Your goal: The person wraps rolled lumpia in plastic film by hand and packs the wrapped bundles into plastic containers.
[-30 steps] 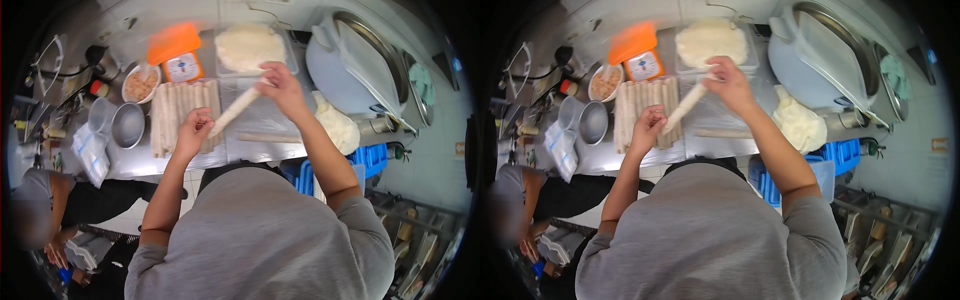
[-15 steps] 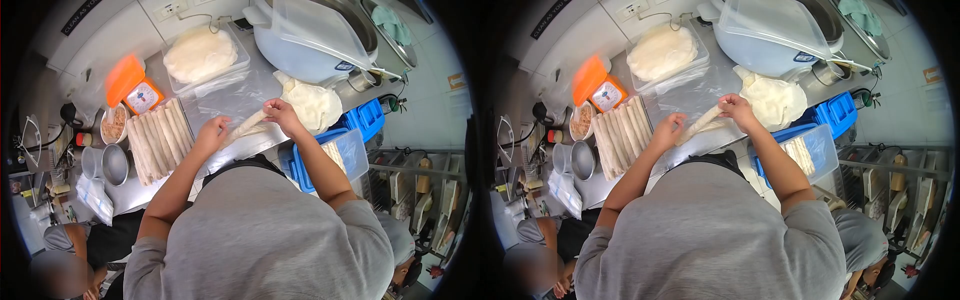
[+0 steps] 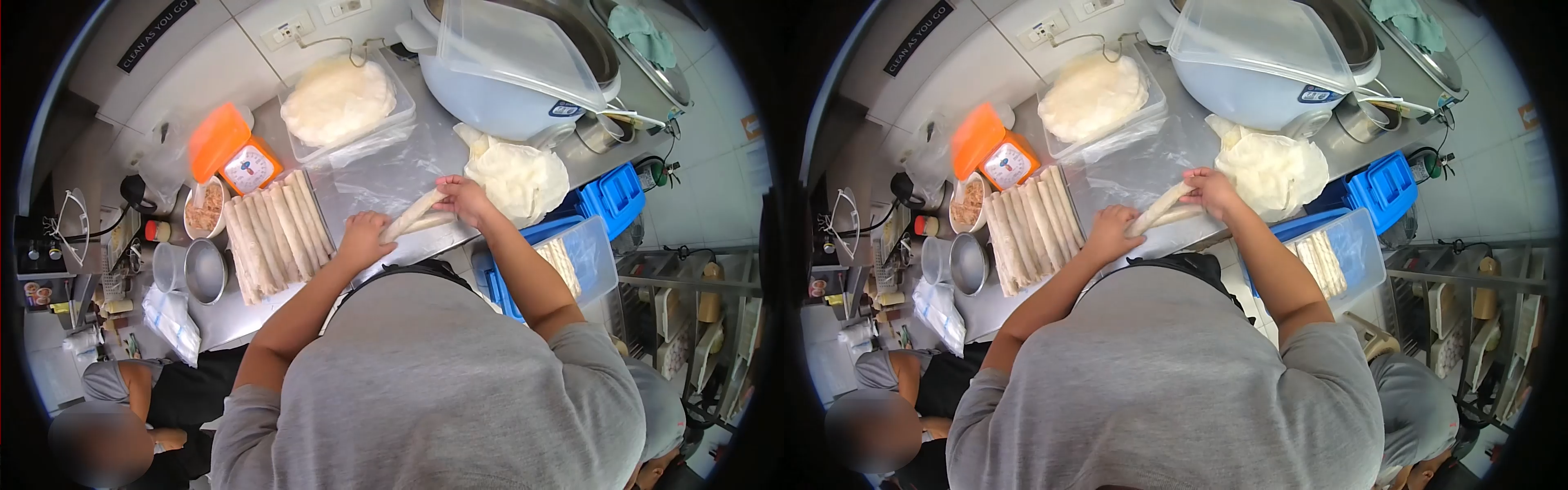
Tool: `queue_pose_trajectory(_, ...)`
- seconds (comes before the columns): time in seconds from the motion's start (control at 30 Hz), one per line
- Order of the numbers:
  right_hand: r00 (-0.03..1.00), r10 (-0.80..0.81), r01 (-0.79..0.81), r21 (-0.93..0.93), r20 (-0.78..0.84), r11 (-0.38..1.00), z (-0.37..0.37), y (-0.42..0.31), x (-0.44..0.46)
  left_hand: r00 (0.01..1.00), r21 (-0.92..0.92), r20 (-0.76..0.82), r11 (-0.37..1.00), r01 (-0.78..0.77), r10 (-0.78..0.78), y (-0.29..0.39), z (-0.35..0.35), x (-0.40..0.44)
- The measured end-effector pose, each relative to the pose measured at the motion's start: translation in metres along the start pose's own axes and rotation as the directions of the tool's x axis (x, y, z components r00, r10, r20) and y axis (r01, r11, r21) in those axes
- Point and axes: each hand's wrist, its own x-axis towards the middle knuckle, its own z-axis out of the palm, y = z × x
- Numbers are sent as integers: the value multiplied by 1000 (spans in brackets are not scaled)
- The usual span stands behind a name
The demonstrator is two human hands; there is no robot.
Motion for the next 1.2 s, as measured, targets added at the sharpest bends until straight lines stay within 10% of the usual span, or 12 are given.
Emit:
queue_pose_trajectory(0.1, 1000, 1, -1, 34, -10, 999, -7, 2, 8, 891, -108, 310, 919, 380, -332, 4, -6, 12)
queue_pose_trajectory(0.33, 987, -158, 126, -464, -30, 877, 0, 7, 2, 966, -272, 166, 933, 236, -196, -26, -6, -1)
queue_pose_trajectory(0.43, 860, -420, 383, -911, 291, 153, -9, 14, 1, 983, -190, 121, 969, 161, -140, -35, 9, -12)
queue_pose_trajectory(0.53, 580, -552, 605, -771, 599, -199, 2, 14, -29, 999, -108, -14, 994, 35, -37, -27, 11, -14)
queue_pose_trajectory(0.83, 869, -69, 480, -869, 490, -122, -1, 9, -35, 982, -213, 157, 968, 136, -103, -21, 3, -38)
queue_pose_trajectory(0.93, 798, -339, 370, -849, 499, -378, 24, 7, -34, 972, -107, 172, 978, 181, -161, -38, 0, -12)
queue_pose_trajectory(0.97, 619, -445, 454, -757, 647, -470, 21, 19, -19, 969, -116, 173, 973, 200, -178, -41, 2, -4)
queue_pose_trajectory(1.2, 591, -352, 651, -687, 726, -324, 40, 43, -23, 927, 80, 237, 956, 281, -292, -25, -3, -2)
